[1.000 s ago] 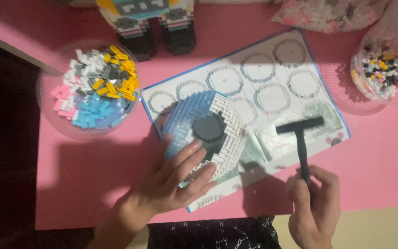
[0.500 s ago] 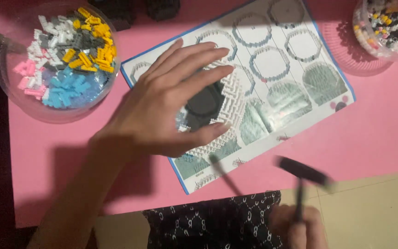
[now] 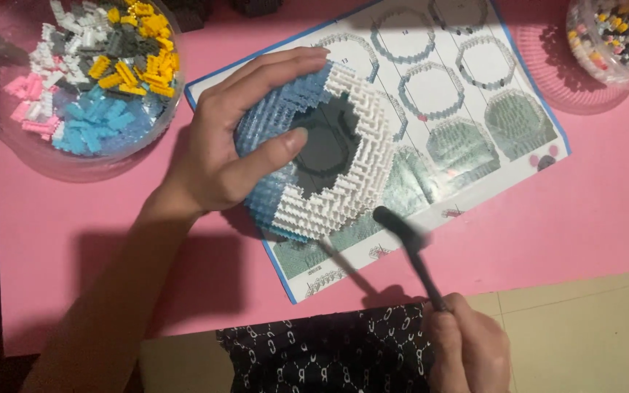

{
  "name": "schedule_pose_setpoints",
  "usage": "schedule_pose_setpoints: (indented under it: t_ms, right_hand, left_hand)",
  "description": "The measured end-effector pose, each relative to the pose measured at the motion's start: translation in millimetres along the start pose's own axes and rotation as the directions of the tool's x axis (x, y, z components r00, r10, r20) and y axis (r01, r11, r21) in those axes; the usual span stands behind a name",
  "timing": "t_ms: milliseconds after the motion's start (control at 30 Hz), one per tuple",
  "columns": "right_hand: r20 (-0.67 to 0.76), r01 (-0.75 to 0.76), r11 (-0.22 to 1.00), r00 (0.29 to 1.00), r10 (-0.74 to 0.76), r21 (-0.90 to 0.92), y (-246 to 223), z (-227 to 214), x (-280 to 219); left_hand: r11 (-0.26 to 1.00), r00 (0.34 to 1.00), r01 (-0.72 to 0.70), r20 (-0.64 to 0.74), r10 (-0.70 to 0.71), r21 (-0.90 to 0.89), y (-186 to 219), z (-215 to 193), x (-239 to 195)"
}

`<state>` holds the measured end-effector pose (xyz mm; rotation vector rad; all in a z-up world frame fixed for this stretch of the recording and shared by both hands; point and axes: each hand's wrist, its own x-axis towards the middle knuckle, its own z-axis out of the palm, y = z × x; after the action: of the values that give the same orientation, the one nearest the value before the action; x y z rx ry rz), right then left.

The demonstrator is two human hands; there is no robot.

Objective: Assemble a character figure using small plastic building blocks and a tiny hammer following instructions.

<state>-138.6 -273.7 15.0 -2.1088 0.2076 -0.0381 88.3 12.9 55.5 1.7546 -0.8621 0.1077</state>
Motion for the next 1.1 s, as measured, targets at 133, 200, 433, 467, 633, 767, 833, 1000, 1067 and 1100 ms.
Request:
schedule_pose_setpoints:
  t_ms: [133, 200, 433, 467, 633, 767, 833, 1000, 1067, 1100]
  right_hand:
    - [0.05, 0.035, 0.985, 0.998, -0.026, -0.171, -12, -10, 12]
    - [-0.087, 0.036, 0.98, 0.995, -0.054, -0.198, 4, -9, 2]
    - [-0.056, 0.092, 0.936, 0.992, -0.117, -0.339, 6, -7, 6]
    - [-0.067, 0.155, 0.915, 0.979, -0.193, -0.372, 13, -11, 2]
    - [0.035, 0.196, 0.926, 0.98, -0.195, -0.322, 15, -11, 9]
    - [-0.04, 0.134, 0.913, 0.986, -0.161, -0.385, 25, -12, 5]
    - [-0.052, 0.088, 0.943, 0.993, -0.11, -0.32, 30, -13, 7]
    - [0.074, 0.234, 0.834, 0.971, -0.227, -0.499, 32, -26, 11]
    - [0.045, 0.245, 0.84, 0.966, -0.256, -0.484, 38, -22, 11]
    - [0.015, 0.26, 0.845, 0.958, -0.286, -0.467, 41, -20, 12]
  left_hand:
    - [1.0, 1.0, 0.005, -0.005, -0.005, -0.005, -4, 1, -2]
    - [1.0, 1.0, -0.003, -0.001, 0.003, -0.022, -5, 0, -2]
    - [0.999, 0.999, 0.048, 0.003, -0.048, -0.018, -9, 1, -2]
    - [0.999, 0.999, 0.04, 0.0, -0.04, -0.027, -9, 1, -2]
    - [1.0, 1.0, 0.013, -0.004, -0.013, -0.024, -11, 1, -2]
    - [0.999, 1.0, 0.013, -0.013, -0.014, -0.051, -11, 1, -3]
    - [0.998, 1.0, 0.01, -0.021, -0.011, -0.057, -9, 1, -1]
    - [0.999, 0.999, 0.038, 0.004, -0.038, -0.034, -2, -4, 0]
    - [0.999, 0.999, 0.034, -0.003, -0.034, -0.04, -7, 0, -1]
    - [0.999, 1.0, 0.028, -0.01, -0.029, -0.044, -10, 1, -1]
